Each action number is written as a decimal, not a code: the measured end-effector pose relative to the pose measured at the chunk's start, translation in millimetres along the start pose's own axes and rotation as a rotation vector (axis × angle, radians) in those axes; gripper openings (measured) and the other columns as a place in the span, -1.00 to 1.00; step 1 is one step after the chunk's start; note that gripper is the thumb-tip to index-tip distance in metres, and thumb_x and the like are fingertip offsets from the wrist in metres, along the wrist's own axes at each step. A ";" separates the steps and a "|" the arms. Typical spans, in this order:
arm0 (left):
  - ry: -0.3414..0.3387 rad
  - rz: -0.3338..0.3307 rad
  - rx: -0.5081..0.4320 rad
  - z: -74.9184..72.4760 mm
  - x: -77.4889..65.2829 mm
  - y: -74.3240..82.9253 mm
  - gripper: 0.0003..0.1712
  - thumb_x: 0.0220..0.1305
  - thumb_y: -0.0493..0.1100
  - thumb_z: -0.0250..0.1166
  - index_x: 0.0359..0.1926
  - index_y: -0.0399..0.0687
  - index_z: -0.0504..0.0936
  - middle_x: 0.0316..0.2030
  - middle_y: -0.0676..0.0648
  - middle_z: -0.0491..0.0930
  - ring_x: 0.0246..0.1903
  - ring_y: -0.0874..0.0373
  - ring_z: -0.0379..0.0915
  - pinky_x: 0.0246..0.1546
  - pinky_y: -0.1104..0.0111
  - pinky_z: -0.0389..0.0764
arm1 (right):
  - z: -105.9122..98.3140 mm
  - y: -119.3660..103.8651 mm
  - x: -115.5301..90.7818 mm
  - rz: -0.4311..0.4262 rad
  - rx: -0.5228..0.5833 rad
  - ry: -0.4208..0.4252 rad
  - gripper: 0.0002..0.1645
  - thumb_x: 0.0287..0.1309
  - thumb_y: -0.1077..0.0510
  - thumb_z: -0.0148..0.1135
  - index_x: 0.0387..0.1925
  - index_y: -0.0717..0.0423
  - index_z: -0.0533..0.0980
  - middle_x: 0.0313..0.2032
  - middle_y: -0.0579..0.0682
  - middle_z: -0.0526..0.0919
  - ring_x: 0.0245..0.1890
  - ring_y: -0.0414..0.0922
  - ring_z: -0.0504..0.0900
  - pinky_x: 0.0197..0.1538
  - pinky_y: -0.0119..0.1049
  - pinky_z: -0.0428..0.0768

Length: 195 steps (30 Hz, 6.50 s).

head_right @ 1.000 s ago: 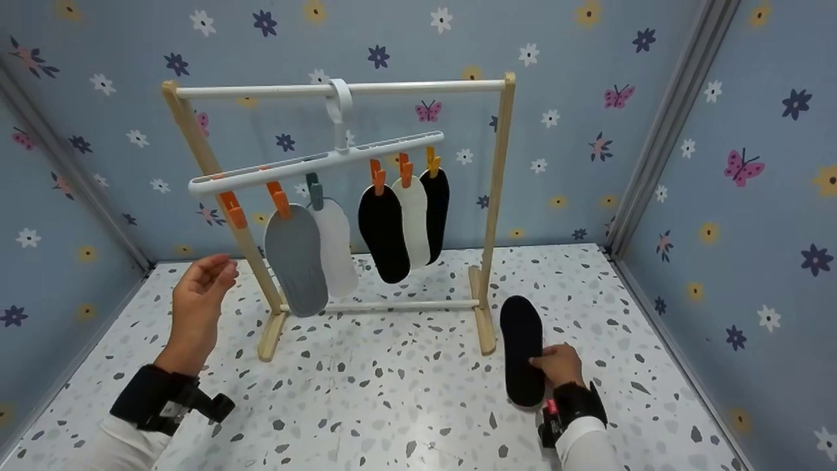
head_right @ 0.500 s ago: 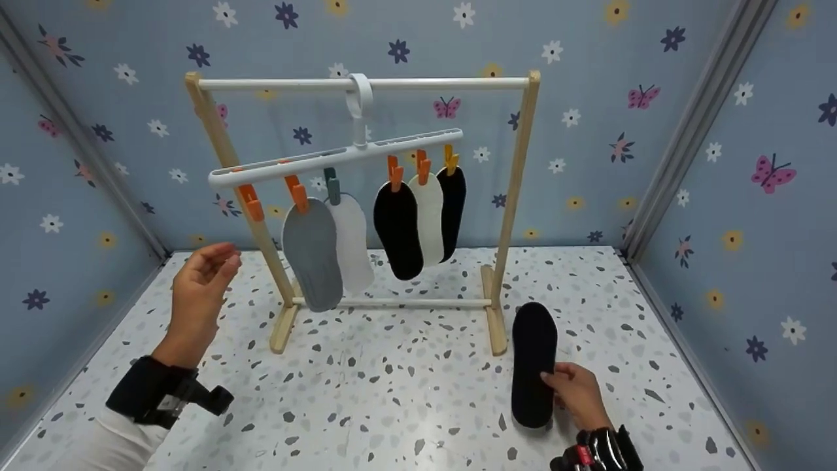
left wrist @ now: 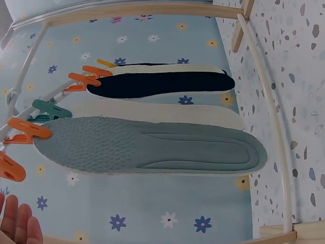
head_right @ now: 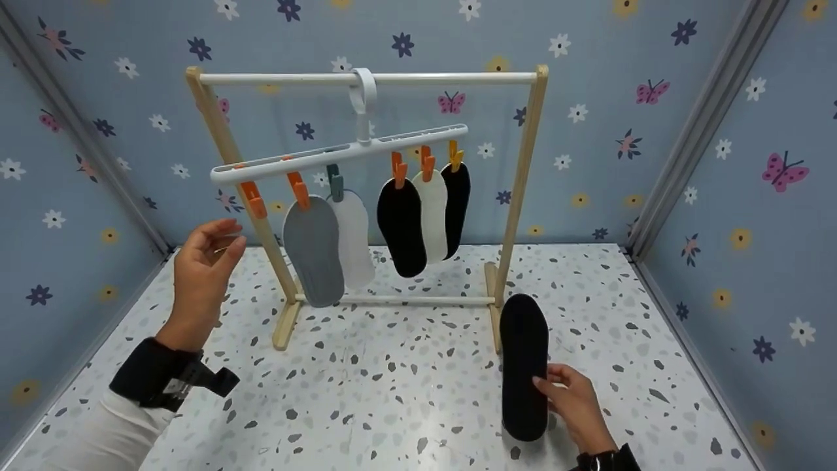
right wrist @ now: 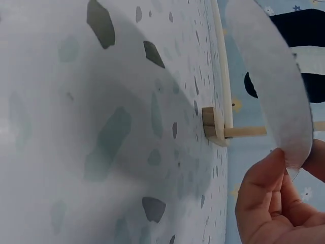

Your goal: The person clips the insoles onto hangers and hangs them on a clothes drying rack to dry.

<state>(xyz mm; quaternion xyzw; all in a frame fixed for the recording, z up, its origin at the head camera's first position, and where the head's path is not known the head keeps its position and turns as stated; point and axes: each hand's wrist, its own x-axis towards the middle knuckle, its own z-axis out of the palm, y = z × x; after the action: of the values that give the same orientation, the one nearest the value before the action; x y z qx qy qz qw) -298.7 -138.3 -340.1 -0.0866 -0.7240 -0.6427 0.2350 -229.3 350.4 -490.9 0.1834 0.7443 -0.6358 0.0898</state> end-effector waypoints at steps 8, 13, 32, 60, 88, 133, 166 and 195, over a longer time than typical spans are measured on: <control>-0.014 -0.013 -0.003 7.5 -0.1 35.0 -0.52 0.30 -0.25 0.19 0.19 -0.35 0.35 0.08 -0.17 0.42 0.03 0.10 0.34 0.13 0.30 0.32 | 21.9 -7.7 -6.1 -0.039 -0.036 -0.001 -0.44 0.09 0.15 0.35 0.06 0.34 0.39 -0.16 0.02 0.49 -0.28 -0.23 0.60 -0.21 -0.31 0.60; -0.012 -0.007 0.016 9.5 2.6 44.3 -0.52 0.30 -0.23 0.20 0.19 -0.30 0.35 0.09 -0.15 0.42 0.04 0.11 0.33 0.12 0.26 0.33 | 38.7 -15.1 -11.6 -0.085 -0.033 -0.024 -0.47 0.13 0.17 0.31 0.08 0.35 0.39 -0.15 0.05 0.50 -0.27 -0.18 0.61 -0.19 -0.29 0.61; 0.003 0.036 -0.003 11.3 17.8 16.0 -0.42 0.23 -0.04 0.29 0.22 -0.11 0.38 0.10 -0.03 0.43 0.04 0.19 0.32 0.14 0.35 0.34 | 102.6 -40.1 -27.8 -0.338 0.020 -0.280 -0.57 0.12 0.28 0.28 -0.03 0.46 0.42 -0.26 0.00 0.52 -0.32 -0.17 0.63 -0.20 -0.25 0.61; 0.011 0.076 0.036 22.5 28.1 29.3 -0.41 0.21 -0.03 0.32 0.19 -0.13 0.38 0.04 -0.06 0.47 0.05 0.18 0.35 0.14 0.36 0.35 | 150.1 -64.0 -32.4 -0.464 0.012 -0.453 -0.61 0.14 0.27 0.26 -0.06 0.46 0.43 -0.24 0.02 0.54 -0.34 -0.14 0.61 -0.27 -0.32 0.58; -0.029 -0.002 -0.023 24.1 35.9 31.9 -0.55 0.28 -0.07 0.24 0.08 -0.21 0.39 -0.08 -0.11 0.49 -0.09 0.13 0.46 0.00 0.33 0.49 | 193.0 -75.7 -31.0 -0.548 -0.073 -0.470 -0.71 0.11 0.25 0.30 -0.13 0.31 0.54 -0.23 0.04 0.61 -0.33 -0.14 0.56 -0.25 -0.34 0.55; -0.082 -0.014 -0.012 23.0 46.0 35.3 -0.52 0.37 -0.06 0.13 0.21 -0.18 0.32 -0.18 -0.08 0.41 -0.25 0.06 0.30 -0.23 0.37 0.35 | 245.1 -107.8 -27.4 -0.584 0.112 -0.461 -0.69 0.10 0.30 0.27 -0.11 0.37 0.52 -0.28 0.01 0.63 -0.37 -0.18 0.58 -0.24 -0.37 0.55; -0.056 -0.030 -0.059 24.2 46.4 34.5 -0.57 0.38 -0.13 0.11 0.19 -0.19 0.36 -0.23 -0.08 0.43 -0.28 0.16 0.35 -0.17 0.39 0.44 | 250.6 -116.7 -22.8 -0.618 0.155 -0.432 -0.68 0.10 0.32 0.28 -0.10 0.40 0.50 -0.26 -0.02 0.62 -0.31 -0.17 0.57 -0.20 -0.36 0.54; -0.039 -0.029 -0.055 25.6 47.9 34.2 -0.56 0.38 -0.15 0.10 0.22 -0.21 0.36 -0.21 -0.07 0.44 -0.27 0.18 0.34 -0.23 0.44 0.43 | 266.8 -117.1 -14.9 -0.616 0.233 -0.423 -0.67 0.09 0.37 0.26 -0.09 0.47 0.48 -0.28 -0.03 0.63 -0.35 -0.19 0.57 -0.21 -0.36 0.57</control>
<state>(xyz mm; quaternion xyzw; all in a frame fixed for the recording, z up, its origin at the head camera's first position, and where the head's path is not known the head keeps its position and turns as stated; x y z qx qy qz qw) -331.9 -116.5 -289.7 -0.0949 -0.7118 -0.6638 0.2091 -287.5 72.1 -425.3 -0.1748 0.6525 -0.7369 0.0249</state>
